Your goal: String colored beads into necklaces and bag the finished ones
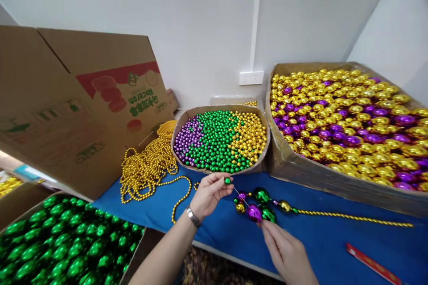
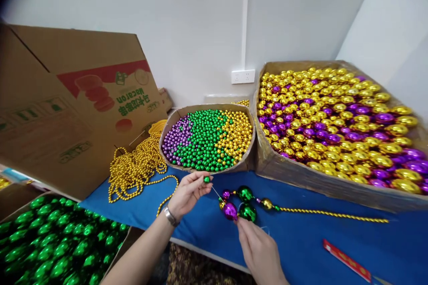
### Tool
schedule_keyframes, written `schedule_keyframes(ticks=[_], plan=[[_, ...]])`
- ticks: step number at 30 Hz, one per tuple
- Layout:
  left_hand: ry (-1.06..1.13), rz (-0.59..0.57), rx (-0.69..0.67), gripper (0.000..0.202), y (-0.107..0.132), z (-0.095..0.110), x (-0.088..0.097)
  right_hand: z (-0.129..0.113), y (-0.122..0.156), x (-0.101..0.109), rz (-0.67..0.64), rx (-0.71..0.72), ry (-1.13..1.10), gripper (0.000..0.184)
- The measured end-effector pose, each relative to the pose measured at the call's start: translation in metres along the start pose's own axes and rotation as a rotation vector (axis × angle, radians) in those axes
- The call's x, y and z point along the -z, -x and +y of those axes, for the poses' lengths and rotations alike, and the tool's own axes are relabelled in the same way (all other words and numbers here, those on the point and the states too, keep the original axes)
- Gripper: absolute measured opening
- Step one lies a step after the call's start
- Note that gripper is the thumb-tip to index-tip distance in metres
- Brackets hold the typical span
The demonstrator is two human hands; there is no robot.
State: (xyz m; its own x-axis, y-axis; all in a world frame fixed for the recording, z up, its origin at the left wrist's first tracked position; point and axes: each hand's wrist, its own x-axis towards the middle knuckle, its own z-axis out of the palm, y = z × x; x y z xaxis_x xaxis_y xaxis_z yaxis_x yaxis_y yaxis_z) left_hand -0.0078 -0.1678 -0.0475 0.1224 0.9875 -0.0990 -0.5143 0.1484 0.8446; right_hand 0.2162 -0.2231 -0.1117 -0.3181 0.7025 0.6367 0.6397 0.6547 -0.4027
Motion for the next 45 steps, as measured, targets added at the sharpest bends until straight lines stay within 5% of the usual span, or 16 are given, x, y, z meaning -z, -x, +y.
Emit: schedule_keyframes(ticks=[13, 19, 27, 37, 45], plan=[[0.024, -0.012, 0.018, 0.024, 0.004, -0.007, -0.007, 0.000, 0.000, 0.005, -0.042, -0.009, 0.050, 0.035], [-0.164, -0.009, -0.037, 0.029, 0.010, -0.015, -0.011, 0.001, 0.005, 0.000, -0.057, -0.040, 0.021, 0.033], [-0.314, -0.158, 0.039, 0.029, 0.021, -0.040, -0.025, 0.001, 0.014, -0.003, -0.064, -0.135, -0.111, 0.030], [-0.606, -0.155, -0.032, 0.033, 0.017, -0.041, -0.027, -0.001, 0.020, -0.002, -0.171, -0.243, -0.201, 0.029], [-0.634, -0.169, -0.027, 0.032, 0.019, -0.037, -0.032, -0.004, 0.021, 0.000, -0.157, -0.284, -0.272, 0.027]])
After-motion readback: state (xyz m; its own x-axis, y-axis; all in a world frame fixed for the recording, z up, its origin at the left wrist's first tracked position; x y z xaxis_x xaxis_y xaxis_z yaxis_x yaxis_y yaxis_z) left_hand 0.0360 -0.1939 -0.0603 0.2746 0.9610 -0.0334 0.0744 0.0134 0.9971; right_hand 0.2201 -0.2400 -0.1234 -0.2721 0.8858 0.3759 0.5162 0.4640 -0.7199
